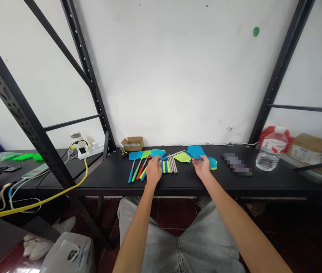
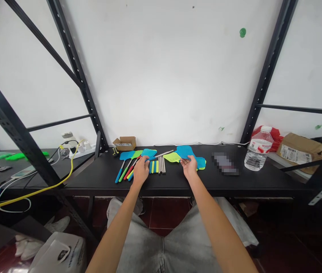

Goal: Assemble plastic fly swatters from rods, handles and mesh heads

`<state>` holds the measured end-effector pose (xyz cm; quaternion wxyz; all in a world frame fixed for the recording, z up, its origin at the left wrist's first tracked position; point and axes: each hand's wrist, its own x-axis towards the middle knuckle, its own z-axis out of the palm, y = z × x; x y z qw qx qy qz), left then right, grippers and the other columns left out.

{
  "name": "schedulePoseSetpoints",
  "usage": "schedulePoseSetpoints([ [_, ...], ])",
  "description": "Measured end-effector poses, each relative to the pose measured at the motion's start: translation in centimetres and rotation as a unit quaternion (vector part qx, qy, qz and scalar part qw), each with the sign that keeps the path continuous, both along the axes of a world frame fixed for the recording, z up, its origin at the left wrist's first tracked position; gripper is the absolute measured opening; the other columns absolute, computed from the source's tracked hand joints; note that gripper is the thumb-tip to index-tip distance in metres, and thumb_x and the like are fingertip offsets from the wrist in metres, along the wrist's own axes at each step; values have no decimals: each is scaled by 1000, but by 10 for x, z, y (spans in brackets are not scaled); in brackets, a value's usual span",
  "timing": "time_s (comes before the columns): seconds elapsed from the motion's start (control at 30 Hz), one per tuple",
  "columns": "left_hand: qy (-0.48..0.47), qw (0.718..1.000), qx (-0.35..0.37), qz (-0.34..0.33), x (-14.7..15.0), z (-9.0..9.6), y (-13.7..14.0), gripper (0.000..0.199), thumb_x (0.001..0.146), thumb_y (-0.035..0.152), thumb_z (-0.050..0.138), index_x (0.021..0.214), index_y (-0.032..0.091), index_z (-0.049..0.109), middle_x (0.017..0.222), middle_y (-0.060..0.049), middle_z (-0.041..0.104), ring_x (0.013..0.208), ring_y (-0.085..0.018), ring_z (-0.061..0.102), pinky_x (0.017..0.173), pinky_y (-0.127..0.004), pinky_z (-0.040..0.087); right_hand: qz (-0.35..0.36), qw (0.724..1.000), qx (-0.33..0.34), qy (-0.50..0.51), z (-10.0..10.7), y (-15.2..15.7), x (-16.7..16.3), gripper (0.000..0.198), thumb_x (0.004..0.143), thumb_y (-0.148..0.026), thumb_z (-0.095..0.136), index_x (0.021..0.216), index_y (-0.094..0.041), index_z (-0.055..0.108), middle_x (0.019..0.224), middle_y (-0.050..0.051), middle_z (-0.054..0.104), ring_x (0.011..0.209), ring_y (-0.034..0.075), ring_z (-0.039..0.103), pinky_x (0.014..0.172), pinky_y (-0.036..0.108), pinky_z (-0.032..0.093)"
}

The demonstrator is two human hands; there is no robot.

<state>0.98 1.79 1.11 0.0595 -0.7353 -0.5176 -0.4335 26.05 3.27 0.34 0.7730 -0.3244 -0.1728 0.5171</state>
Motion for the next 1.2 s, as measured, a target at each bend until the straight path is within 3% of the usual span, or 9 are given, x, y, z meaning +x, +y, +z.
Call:
schedulePoseSetpoints([
  [0.23, 8, 1000, -3, 1, 0, 0, 0, 22, 99, 23, 39, 110, 21, 59, 100, -8, 66, 87, -24, 60, 64, -28, 41, 18, 999, 4, -38, 1, -1, 1, 11, 72, -30, 55, 72, -24, 46, 65, 2, 67, 53, 15, 63, 49, 25, 56],
  [0.43, 13, 1000, -7, -3, 0, 1, -1, 23, 99, 23, 39, 109, 21, 59, 101, -8, 66, 88, -24, 60, 66, -29, 42, 31, 999, -6, -5, 4, -3, 0, 6, 73, -27, 51, 73, -24, 46, 69, 5, 70, 54, 15, 63, 48, 25, 55],
  [0.6, 1, 1000, -14, -3, 0, 4, -3, 24, 98, 23, 39, 110, 22, 60, 102, -9, 66, 88, -24, 61, 66, -29, 43, 33, 997, 21, -68, 0, 0, 1, 14, 73, -33, 54, 72, -25, 44, 66, 3, 68, 53, 16, 63, 50, 27, 56],
  [0.9, -5, 1000, -11, -6, -1, 1, 0, 23, 98, 24, 40, 109, 21, 60, 102, -9, 67, 88, -24, 61, 66, -30, 43, 41, 998, -8, -47, 3, 2, -3, 12, 74, -28, 53, 69, -24, 43, 60, 4, 66, 48, 14, 58, 46, 25, 52],
  [1.2, -24, 999, -14, -36, 0, 5, -4, 26, 97, 27, 42, 111, 21, 64, 101, -8, 69, 87, -23, 64, 68, -30, 46, 51, 996, 12, -72, 3, 2, 1, 20, 75, -35, 56, 68, -25, 40, 62, 3, 64, 49, 14, 59, 48, 26, 53],
])
